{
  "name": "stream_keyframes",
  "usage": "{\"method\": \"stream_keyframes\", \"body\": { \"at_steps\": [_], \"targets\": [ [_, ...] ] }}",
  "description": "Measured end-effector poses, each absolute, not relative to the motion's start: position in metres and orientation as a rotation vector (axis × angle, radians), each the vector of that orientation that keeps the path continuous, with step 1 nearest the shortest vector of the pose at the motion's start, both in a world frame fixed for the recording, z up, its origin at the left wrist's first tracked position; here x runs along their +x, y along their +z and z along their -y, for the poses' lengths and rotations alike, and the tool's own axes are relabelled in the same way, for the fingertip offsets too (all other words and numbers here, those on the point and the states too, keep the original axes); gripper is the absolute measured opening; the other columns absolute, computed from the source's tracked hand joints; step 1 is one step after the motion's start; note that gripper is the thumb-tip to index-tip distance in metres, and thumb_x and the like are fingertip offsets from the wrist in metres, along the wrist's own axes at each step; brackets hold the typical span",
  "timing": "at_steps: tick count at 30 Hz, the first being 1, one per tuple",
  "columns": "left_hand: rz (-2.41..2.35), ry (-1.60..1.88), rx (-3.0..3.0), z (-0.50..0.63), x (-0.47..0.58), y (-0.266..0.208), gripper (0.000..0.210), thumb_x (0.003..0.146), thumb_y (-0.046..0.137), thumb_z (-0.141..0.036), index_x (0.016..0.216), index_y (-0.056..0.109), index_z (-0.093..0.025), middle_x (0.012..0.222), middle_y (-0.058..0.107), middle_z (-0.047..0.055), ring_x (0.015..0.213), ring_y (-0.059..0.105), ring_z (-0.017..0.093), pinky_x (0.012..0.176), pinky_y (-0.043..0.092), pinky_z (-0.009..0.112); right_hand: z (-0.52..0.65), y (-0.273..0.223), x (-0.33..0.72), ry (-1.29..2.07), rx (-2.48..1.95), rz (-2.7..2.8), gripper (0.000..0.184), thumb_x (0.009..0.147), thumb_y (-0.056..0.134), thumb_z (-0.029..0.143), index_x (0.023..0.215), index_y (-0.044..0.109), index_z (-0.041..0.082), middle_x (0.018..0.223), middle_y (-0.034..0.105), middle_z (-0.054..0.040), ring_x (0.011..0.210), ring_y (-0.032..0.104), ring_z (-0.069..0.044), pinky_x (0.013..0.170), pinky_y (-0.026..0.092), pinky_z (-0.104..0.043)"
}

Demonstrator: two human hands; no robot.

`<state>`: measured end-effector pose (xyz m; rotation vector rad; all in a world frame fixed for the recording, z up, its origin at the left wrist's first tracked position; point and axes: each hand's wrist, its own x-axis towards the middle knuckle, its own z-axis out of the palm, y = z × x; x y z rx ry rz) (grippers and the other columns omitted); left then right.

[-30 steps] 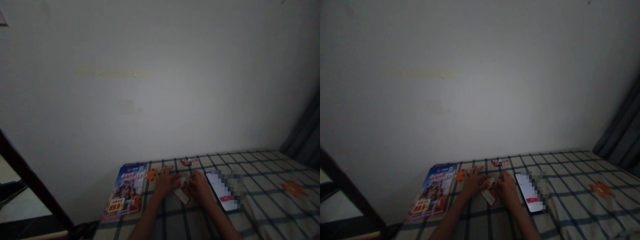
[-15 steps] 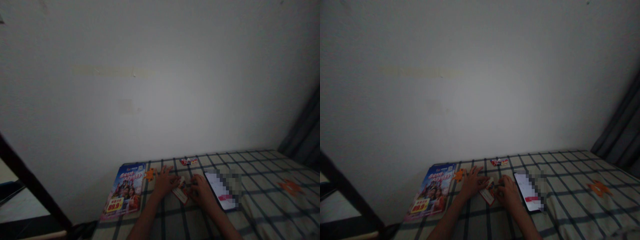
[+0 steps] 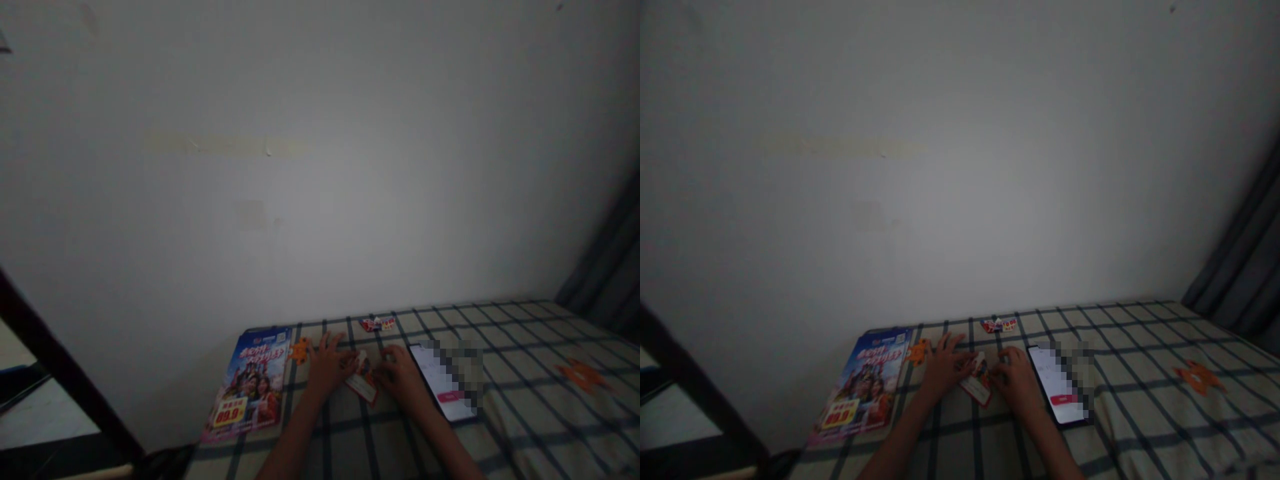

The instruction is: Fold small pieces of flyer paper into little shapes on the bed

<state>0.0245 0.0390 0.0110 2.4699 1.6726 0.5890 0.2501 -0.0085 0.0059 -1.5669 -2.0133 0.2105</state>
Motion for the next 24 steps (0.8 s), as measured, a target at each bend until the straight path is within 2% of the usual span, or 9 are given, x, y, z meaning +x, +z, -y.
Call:
{"method": "stream_keyframes", "body": {
  "at_steps": [9, 18, 24],
  "targets": [
    [-1.697, 0.618, 2.457, -0.036, 0.024, 0.014, 0.029, 0.09, 0.056, -0.063, 0.113, 0.07, -0.054, 0.15, 0.05, -0.007, 0.144, 0.03, 0.038, 0.112, -0.001, 0.079, -0.005, 0.011, 0.24, 0.169, -1.591, 2.044, 0.006, 0.081, 0.073, 0.023, 0.084, 0.075, 0.027, 0.122, 0.063, -0.0077, 0.123, 0.051, -0.029, 0.102, 0.042, -0.042],
    [-1.725, 0.639, 2.446, -0.038, 0.025, 0.011, 0.028, 0.089, 0.057, -0.063, 0.112, 0.071, -0.054, 0.148, 0.053, -0.005, 0.144, 0.031, 0.038, 0.112, -0.003, 0.079, 0.01, 0.004, 0.25, 0.166, -1.48, 2.127, 0.011, 0.089, 0.065, 0.031, 0.095, 0.073, 0.028, 0.115, 0.064, -0.0062, 0.124, 0.05, -0.027, 0.102, 0.043, -0.044],
    [-1.726, 0.599, 2.44, -0.038, 0.023, 0.013, 0.032, 0.087, 0.058, -0.066, 0.115, 0.069, -0.055, 0.151, 0.05, -0.005, 0.146, 0.029, 0.038, 0.112, -0.005, 0.078, 0.018, 0.005, 0.252, 0.168, -1.513, 2.135, 0.018, 0.082, 0.067, 0.024, 0.098, 0.073, 0.029, 0.122, 0.064, -0.0056, 0.131, 0.046, -0.028, 0.106, 0.04, -0.045]
  ]
}}
